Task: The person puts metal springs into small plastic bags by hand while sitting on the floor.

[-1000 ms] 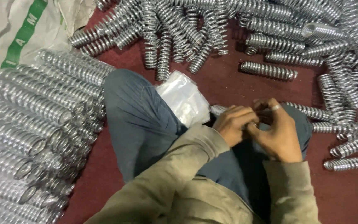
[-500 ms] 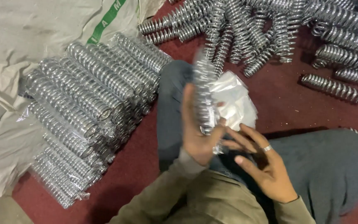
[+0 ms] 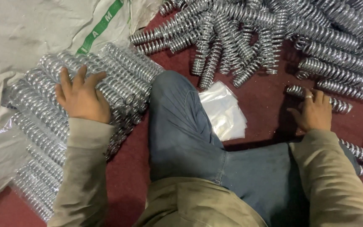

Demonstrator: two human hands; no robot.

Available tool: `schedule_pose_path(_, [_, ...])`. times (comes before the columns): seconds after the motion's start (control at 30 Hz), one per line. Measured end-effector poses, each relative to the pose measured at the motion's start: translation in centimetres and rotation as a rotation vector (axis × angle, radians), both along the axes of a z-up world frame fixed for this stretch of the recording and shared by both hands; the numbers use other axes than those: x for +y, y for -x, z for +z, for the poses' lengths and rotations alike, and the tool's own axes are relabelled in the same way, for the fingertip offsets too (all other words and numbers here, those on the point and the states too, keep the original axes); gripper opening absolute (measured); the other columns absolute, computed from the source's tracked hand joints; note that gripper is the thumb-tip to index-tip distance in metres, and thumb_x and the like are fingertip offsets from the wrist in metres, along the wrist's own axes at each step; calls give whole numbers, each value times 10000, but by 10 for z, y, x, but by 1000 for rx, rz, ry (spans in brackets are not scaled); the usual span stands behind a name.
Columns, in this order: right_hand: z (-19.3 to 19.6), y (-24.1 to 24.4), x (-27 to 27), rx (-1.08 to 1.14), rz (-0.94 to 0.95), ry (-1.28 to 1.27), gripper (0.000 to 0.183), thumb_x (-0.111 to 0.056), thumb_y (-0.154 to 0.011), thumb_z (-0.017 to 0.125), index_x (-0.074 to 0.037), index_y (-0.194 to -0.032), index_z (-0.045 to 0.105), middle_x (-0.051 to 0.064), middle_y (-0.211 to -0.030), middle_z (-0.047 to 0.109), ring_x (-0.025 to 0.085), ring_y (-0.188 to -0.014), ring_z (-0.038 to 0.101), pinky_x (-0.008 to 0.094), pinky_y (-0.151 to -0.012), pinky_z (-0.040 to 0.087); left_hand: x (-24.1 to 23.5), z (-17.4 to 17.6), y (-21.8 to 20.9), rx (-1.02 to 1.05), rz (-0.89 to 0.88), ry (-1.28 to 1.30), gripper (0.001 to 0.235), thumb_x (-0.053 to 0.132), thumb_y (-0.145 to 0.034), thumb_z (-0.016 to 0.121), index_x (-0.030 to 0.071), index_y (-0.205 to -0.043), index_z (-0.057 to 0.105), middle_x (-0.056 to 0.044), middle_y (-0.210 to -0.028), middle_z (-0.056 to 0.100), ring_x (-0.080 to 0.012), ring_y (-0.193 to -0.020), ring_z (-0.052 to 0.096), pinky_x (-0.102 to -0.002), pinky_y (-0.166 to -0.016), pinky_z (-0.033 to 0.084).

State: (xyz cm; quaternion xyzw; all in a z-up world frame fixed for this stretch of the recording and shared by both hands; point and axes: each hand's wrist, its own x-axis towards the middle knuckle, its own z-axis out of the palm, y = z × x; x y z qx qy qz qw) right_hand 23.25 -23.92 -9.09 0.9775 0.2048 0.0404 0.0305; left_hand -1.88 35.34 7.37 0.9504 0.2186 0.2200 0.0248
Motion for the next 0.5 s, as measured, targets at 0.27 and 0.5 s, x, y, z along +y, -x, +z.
schedule_pose_path(0.27, [-26, -5, -10, 189, -7, 190, 631, -475, -878, 711, -177, -1414, 563, 106, -1338, 595, 378, -1174, 630, 552, -906, 534, -138, -56, -85, 1, -381, 57, 165, 255, -997, 650, 181, -1117, 735, -55, -1164, 703, -303, -1203, 604, -517, -1011, 380])
schedule_pose_path(0.5, [51, 48, 18, 374, 110, 154, 665, -490, -835, 733, -263, -1420, 511, -17, -1354, 567, 249, -1346, 543, 540, -1158, 413, -219, -224, -207, 895, -449, -207, 250, 135, -892, 563, 175, -990, 790, -142, -972, 747, -374, -875, 662, -690, -913, 343])
